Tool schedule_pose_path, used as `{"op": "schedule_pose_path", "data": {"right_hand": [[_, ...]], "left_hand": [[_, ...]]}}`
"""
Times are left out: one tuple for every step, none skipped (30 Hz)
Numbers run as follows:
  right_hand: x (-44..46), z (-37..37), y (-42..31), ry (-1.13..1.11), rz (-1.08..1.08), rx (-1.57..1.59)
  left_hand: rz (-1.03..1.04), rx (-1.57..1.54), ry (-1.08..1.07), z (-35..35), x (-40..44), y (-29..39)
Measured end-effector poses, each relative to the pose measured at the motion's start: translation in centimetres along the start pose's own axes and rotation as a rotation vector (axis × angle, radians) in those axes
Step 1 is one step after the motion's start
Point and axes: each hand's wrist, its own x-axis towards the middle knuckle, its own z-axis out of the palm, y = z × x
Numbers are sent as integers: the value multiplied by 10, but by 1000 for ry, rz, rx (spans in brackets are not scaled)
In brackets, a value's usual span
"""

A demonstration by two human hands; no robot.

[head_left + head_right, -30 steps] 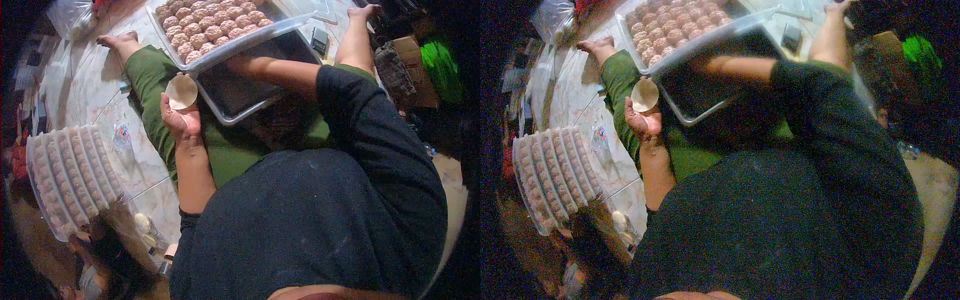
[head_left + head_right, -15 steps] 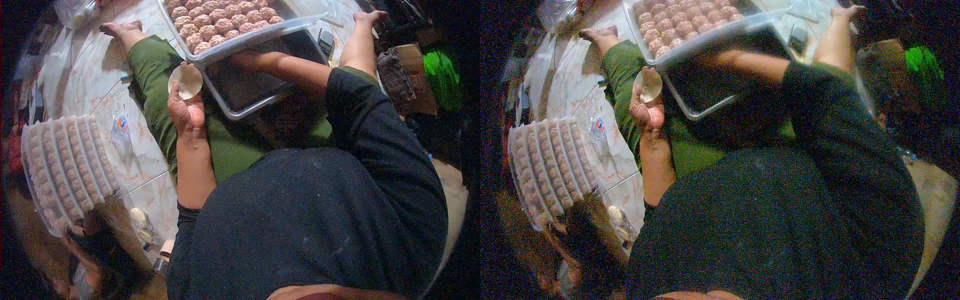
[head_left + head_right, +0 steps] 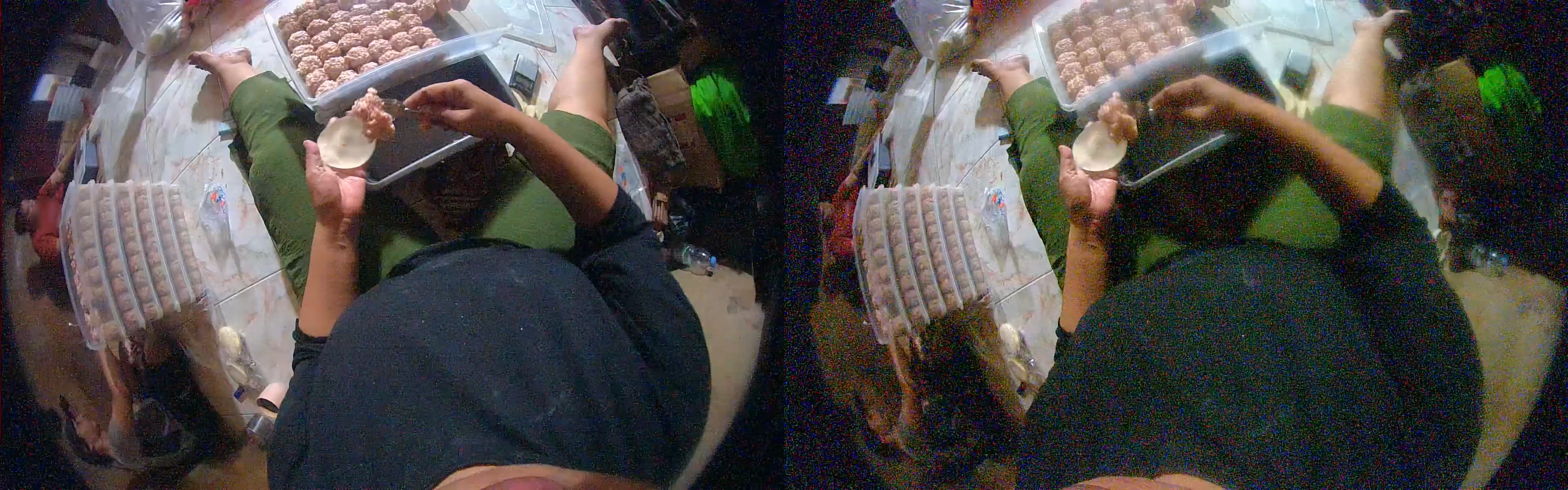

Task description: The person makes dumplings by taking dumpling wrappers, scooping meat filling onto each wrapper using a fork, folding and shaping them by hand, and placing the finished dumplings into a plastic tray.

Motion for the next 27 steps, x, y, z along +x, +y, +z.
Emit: {"op": "schedule_pose_path", "data": {"right_hand": [[-4,2,-9,37,-80,73],[-8,4,-18,62,-73,86],[-12,7,-27,90,-64,101],[-16,12,-34,118,-56,116],[-18,20,-37,175,-125,72],[-21,32,-40,259,-164,-126],[-23,45,-44,344,-201,-324],[-24,52,-44,429,-236,-521],[-24,55,-39,445,-386,-729],[-29,57,-42,433,-319,-762],[-36,65,-56,419,-249,-793],[-41,70,-63,404,-177,-823],[-43,66,-62,374,-137,-853],[-44,61,-62,344,-121,-878],[-45,53,-64,315,-105,-905],[-47,47,-68,287,-89,-932],[-50,40,-76,283,-97,-927],[-53,35,-81,308,-88,-929],[-56,30,-86,332,-81,-930],[-57,28,-89,358,-71,-932],[-56,29,-92,412,-169,-855],[-53,33,-88,412,-211,-827],[-51,41,-80,413,-250,-798],[-48,48,-71,414,-289,-768],[-45,56,-61,436,-309,-710],[-48,57,-62,421,-281,-725],[-49,57,-64,403,-256,-740]], "left_hand": [[-26,-30,-27,7,-3,-4],[-54,-58,-57,15,-5,-7],[-79,-95,-66,22,-8,-9],[-88,-129,-131,28,-11,-12],[-97,-162,-196,33,-14,-13],[-108,-193,-259,41,-18,-15],[-185,-463,-477,52,-22,-16],[-44,-138,-443,56,-25,-19],[98,186,-401,58,-27,-21],[241,507,-350,62,-29,-22],[251,426,-284,68,-35,-24],[249,418,-289,66,-36,-24],[247,409,-294,62,-35,-24],[245,401,-300,58,-33,-24],[230,337,-293,56,-31,-25],[216,274,-285,54,-28,-26],[201,210,-276,54,-28,-26],[175,169,-284,54,-28,-22],[150,127,-294,54,-29,-16],[122,85,-303,56,-30,-13],[98,82,-312,59,-29,-13],[64,68,-312,64,-32,-15],[27,53,-311,70,-36,-19],[-9,40,-310,75,-40,-22],[-9,45,-300,79,-43,-23],[-30,20,-296,77,-44,-24],[-48,-5,-293,73,-44,-23]]}}
